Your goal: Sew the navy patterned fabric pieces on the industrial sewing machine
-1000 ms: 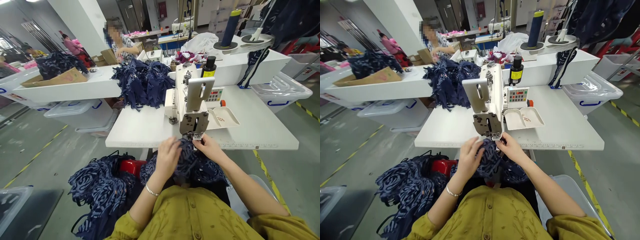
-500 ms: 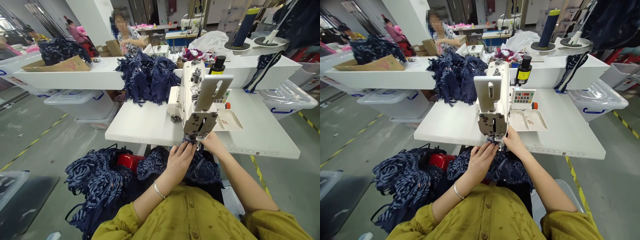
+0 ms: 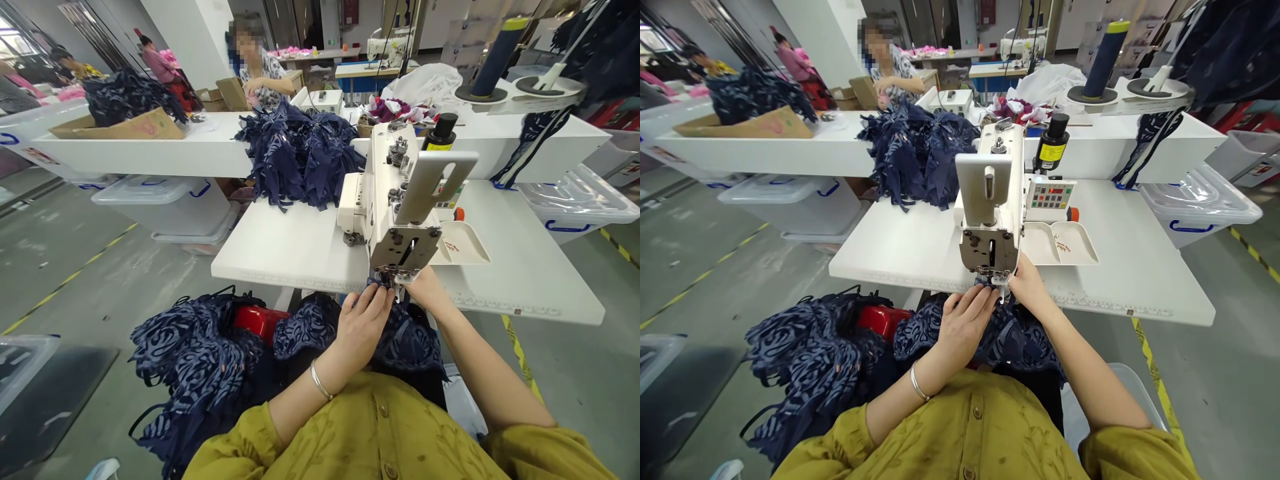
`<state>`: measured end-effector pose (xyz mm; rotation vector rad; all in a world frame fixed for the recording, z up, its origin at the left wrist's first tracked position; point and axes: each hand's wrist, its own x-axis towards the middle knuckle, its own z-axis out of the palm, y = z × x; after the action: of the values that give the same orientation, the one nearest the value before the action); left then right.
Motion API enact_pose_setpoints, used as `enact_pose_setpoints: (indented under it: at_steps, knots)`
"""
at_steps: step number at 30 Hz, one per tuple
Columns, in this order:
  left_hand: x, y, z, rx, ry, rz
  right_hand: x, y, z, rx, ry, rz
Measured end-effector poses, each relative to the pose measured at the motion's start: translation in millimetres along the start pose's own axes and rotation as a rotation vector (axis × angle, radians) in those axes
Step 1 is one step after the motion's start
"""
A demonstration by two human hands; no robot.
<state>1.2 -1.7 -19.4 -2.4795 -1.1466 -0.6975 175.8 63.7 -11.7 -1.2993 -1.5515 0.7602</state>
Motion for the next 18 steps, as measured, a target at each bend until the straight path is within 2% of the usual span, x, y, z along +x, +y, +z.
enact_pose_setpoints:
  at_steps: [5,8,10,12,15,16,18]
  knots:
    - [-1.0,-1.2,0.4,-0.017,0.013,-0.005,-9.1,0.8,-2.4,-0.081,0.028,0.001]
    - [-1.7,-2.5,1.9,-0.042,-0.007,-0.002,-31.3,1.2,-2.7,-0.169,0.119,-0.066]
    - [-1.3,-3.5,2.2,-0.079,-0.030,-0.002,-50.3,2.2,-0.9,-0.208,0.175,-0.056]
    - [-0.9,-6.0,1.9,-0.145,-0.047,0.001,-68.4,3.8,1.7,-0.192,0.083,0.047]
    - [-8.0,-14.0,2.8,-0.321,-0.090,0.005,-90.9,7.6,2.4,-0.054,-0.239,0.240]
    - [-14.6,-17.1,4.7,-0.403,-0.114,0.010,-97.8,10.0,0.6,0.004,-0.320,0.292]
    - [-35.6,-20.9,12.0,-0.590,-0.166,0.018,-112.4,17.5,-6.2,0.143,-0.386,0.373]
